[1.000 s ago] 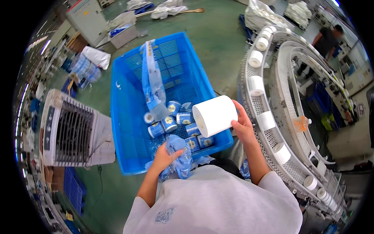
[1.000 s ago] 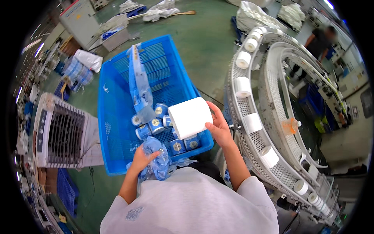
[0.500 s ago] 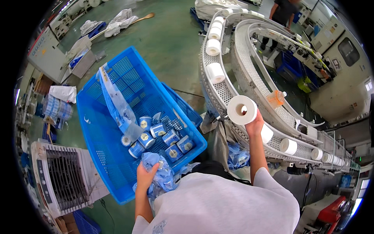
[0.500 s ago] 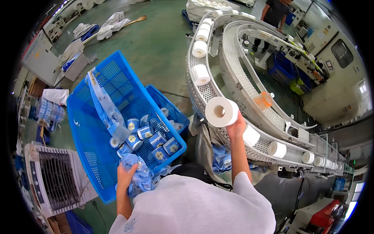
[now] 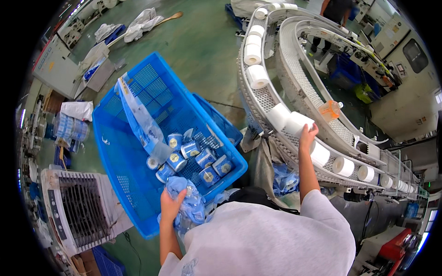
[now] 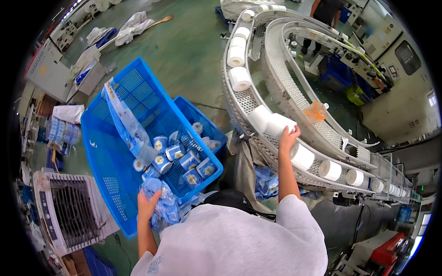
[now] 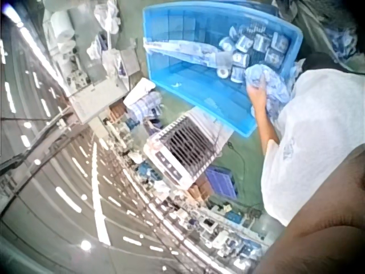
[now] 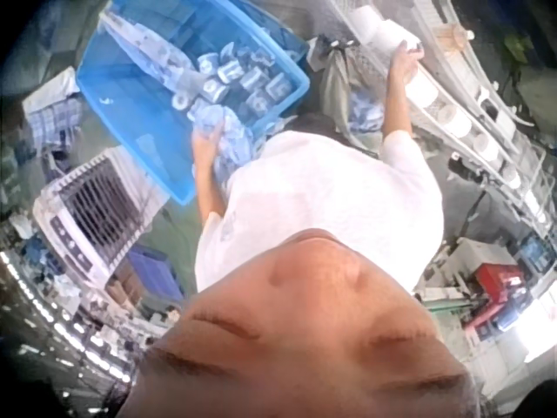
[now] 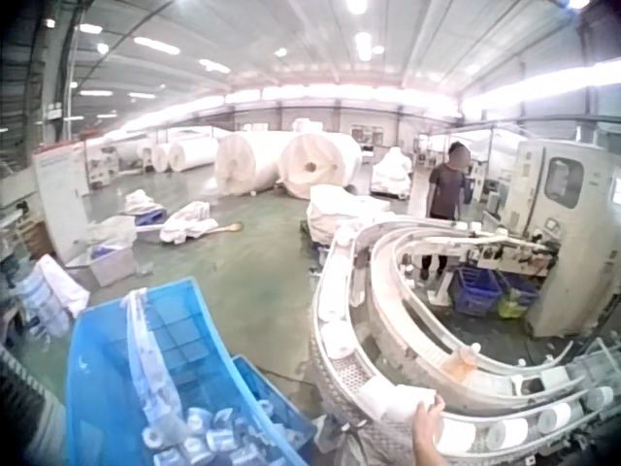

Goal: The person picks up toilet paper rolls from a blue crate, places some on a curved conveyor belt, and wraps others into a plastic bag.

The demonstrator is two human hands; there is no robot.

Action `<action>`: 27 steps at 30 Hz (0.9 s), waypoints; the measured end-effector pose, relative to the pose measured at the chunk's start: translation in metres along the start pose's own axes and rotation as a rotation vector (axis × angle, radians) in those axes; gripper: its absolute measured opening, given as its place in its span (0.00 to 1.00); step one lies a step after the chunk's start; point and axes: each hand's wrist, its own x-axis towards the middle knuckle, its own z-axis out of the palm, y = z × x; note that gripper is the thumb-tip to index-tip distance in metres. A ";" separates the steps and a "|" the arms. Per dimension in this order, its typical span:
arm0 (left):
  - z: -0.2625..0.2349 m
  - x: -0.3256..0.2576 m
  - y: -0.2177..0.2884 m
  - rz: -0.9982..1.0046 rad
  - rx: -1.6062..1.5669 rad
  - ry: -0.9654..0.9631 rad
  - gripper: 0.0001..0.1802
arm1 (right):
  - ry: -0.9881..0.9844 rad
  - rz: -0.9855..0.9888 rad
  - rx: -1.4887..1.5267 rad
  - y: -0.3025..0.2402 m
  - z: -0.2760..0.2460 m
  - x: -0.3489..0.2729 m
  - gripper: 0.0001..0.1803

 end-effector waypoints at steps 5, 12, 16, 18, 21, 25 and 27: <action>-0.039 0.019 -0.001 -0.095 -0.043 0.068 0.21 | 0.049 0.309 0.484 0.081 -0.002 0.014 0.27; -0.075 0.124 -0.086 -0.006 0.343 0.040 0.35 | -0.324 0.303 -0.117 0.144 -0.038 0.017 0.27; -0.038 0.161 -0.177 -0.181 0.615 -0.375 0.46 | -0.081 0.151 -0.469 0.113 -0.065 -0.001 0.29; -0.008 0.171 -0.226 -0.234 0.658 -0.501 0.43 | -0.031 -0.006 -0.427 0.085 -0.086 -0.027 0.30; 0.017 0.173 -0.384 -0.322 0.546 -0.632 0.38 | -0.100 -0.155 -0.422 0.036 -0.106 -0.060 0.30; 0.088 0.183 -0.389 -0.271 0.483 -0.720 0.36 | -0.109 -0.065 -0.451 0.045 -0.188 -0.124 0.28; 0.111 0.185 -0.407 -0.356 0.525 -0.851 0.36 | -0.126 -0.039 -0.490 0.039 -0.219 -0.152 0.27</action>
